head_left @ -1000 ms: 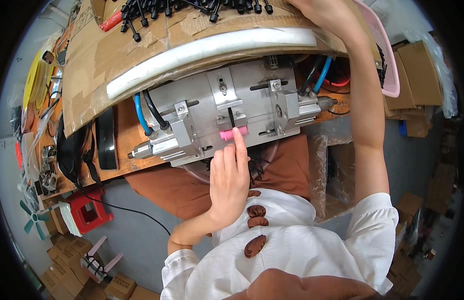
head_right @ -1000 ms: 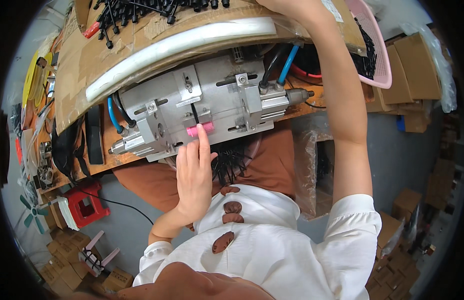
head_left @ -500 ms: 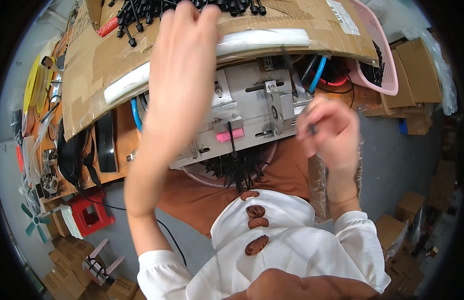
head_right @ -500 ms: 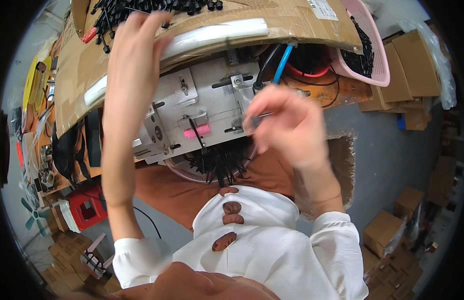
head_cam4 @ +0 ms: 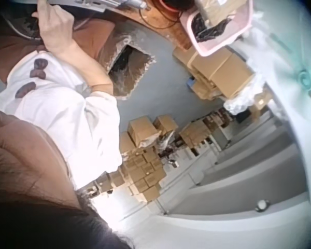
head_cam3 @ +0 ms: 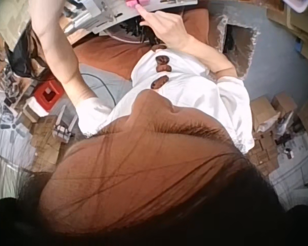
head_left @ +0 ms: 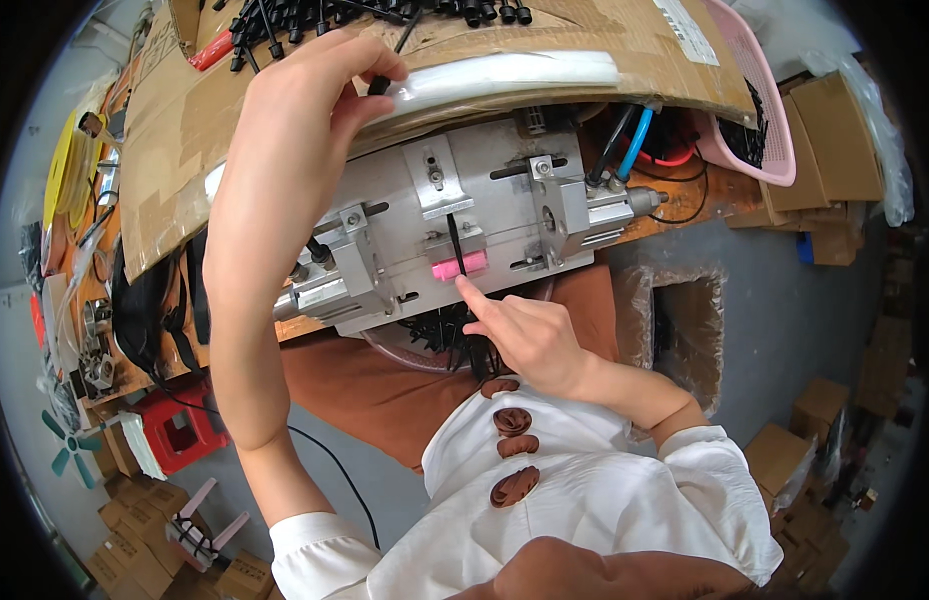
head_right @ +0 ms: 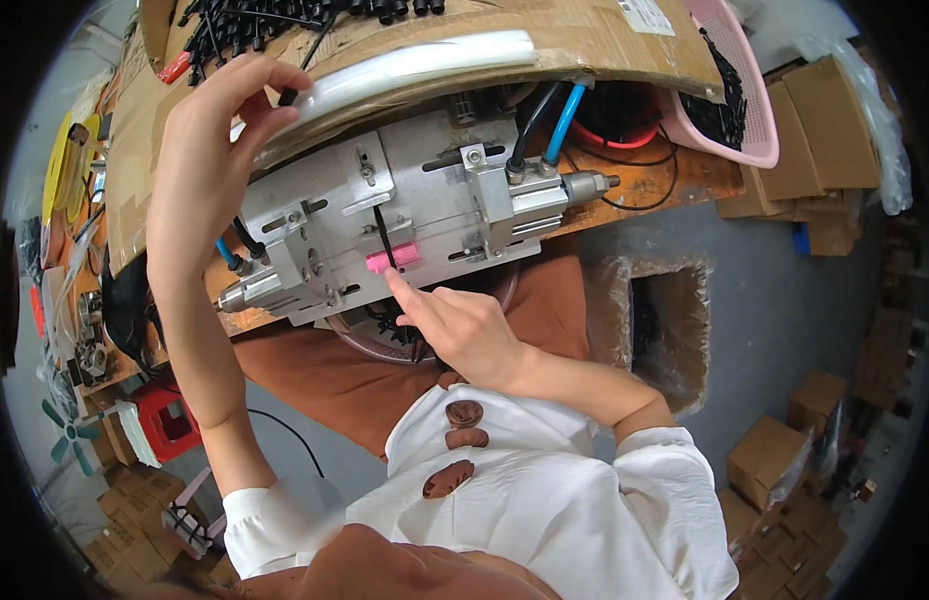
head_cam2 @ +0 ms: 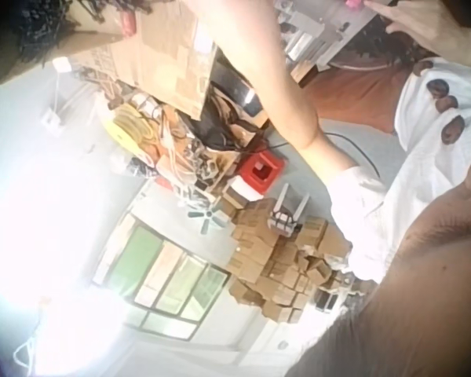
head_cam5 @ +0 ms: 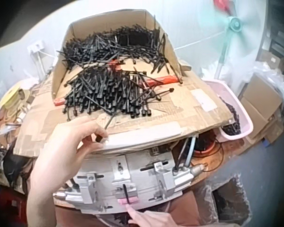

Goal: The person picks up a cable tie from a cardboard box, places it into a pneumatic machine to be processed, and then drops it into a bowl. This process is repeated for several cable ties throughout the video.

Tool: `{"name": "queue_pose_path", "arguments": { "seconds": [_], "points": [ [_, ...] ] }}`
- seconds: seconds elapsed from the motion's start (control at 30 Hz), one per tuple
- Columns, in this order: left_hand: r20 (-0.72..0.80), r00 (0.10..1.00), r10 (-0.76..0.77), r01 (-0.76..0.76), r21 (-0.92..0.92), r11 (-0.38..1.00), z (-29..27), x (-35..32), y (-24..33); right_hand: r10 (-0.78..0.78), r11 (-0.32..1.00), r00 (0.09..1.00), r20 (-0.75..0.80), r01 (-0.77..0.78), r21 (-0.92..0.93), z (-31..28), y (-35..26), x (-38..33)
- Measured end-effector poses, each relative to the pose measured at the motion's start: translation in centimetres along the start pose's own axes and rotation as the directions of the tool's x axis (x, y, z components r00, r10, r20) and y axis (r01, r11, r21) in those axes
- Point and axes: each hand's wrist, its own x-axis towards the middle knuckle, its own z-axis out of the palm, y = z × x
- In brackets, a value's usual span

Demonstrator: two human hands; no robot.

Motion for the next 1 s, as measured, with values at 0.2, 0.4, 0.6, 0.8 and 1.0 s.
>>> {"name": "queue_pose_path", "arguments": {
  "seconds": [0.2, 0.4, 0.6, 0.8, 1.0],
  "points": [
    [0.013, 0.985, -0.171, 0.171, -0.037, 0.985, -1.5, -3.0, 2.3, -0.005, 0.998, 0.999, 0.045, 0.008, -0.069, -0.6, 0.3, 0.6],
    [-0.115, 0.982, -0.152, 0.167, 0.13, 0.977, 3.3, -11.7, 7.4, -0.009, 0.996, 0.995, 0.098, 0.018, -0.086, -2.4, 0.0, 1.3],
    [0.038, 0.956, -0.291, 0.27, 0.275, 0.923, 10.6, -15.1, 9.9, 0.181, 0.983, 0.979, -0.089, -0.179, 0.039, -5.6, 0.9, 1.5],
    [-0.001, 0.964, -0.266, 0.26, 0.207, 0.943, 10.4, -13.8, 10.0, 0.279, 0.948, 0.954, -0.112, -0.255, 0.192, -6.1, 1.3, 1.1],
    [-0.216, 0.969, -0.121, 0.09, -0.149, 0.985, 9.9, -12.3, 10.3, 0.543, 0.471, 0.807, 0.234, -0.523, 0.711, -5.4, 1.2, 1.8]
  ]
}}
